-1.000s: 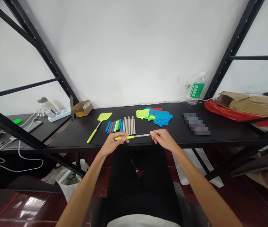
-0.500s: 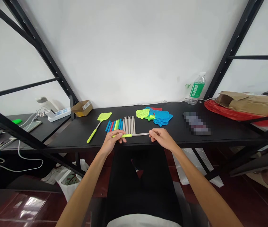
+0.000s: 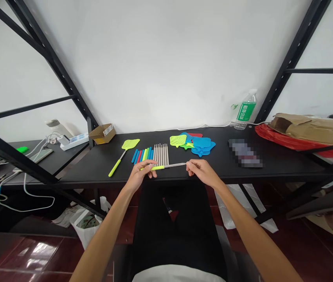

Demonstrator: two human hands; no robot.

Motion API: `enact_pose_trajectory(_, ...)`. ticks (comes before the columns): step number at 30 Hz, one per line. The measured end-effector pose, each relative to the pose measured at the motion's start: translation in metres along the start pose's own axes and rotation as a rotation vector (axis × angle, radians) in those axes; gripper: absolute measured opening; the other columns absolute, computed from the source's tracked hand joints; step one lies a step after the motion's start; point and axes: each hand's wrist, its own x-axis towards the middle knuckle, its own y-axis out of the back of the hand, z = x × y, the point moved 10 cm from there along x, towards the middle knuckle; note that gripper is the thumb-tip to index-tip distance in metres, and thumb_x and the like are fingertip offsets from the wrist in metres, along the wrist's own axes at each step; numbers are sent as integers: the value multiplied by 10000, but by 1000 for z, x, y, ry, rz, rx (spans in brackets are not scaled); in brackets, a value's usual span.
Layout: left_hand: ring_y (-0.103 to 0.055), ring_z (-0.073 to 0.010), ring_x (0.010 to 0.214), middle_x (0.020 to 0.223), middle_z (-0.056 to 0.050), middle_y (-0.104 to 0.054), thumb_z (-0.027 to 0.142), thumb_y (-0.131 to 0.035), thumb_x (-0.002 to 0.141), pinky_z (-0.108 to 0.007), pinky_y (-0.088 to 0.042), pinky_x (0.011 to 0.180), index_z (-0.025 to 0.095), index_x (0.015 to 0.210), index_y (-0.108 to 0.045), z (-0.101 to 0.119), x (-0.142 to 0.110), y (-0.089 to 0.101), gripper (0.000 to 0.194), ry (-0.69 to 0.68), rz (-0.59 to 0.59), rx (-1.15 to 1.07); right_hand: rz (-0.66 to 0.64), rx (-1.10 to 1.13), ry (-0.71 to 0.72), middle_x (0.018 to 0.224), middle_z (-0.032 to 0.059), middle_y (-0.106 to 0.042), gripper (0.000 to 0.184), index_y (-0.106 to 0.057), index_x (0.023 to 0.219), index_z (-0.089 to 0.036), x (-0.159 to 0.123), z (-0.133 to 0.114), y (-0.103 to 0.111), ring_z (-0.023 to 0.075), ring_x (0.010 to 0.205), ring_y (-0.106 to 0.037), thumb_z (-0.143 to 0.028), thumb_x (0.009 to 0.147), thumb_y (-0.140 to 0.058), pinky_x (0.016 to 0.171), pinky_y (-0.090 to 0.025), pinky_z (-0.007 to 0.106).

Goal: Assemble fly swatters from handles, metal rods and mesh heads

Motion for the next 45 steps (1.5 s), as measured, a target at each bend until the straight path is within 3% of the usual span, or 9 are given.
enact_pose_trajectory(10,-576,-133,585,676,-59,-713,421,-633,907,-249,-448,607,129,1061,-706,0,0,0,338,1,1,11,-20,113,-9,663,34,-621,337,-610,721,-208,2,0,1,187,651,-526,-383,962,-451,642,-404,324)
enact_pose_trajectory(27,-583,-134,631,713,-64,-716,381,-608,934,-243,-457,631,121,1046,-709,3,-2,-8,301,-8,-75,70,-32,20,-34,629,4,-596,285,-583,674,-202,2,5,-1,171,641,-506,-271,916,-448,642,-343,316)
enact_pose_trajectory(36,-600,-147,647,722,-68,-716,408,-607,934,-253,-451,631,123,1049,-717,1,-2,-9,327,-17,-103,89,-61,-26,-30,594,-12,-558,320,-557,644,-197,0,0,-2,147,583,-431,-283,935,-454,592,-297,302)
enact_pose_trajectory(40,-569,-132,623,723,-66,-715,395,-618,930,-248,-443,622,122,1053,-720,1,-1,-8,317,-31,-96,75,-67,45,-33,616,4,-589,344,-637,722,-192,1,2,-3,165,638,-509,-361,972,-473,649,-355,306)
enact_pose_trajectory(45,-559,-124,591,701,-58,-706,390,-627,922,-244,-442,600,127,1007,-716,1,1,3,291,-45,2,2,-41,220,-44,628,43,-630,489,-727,856,-176,4,16,0,189,657,-571,-505,1011,-399,665,-388,319)
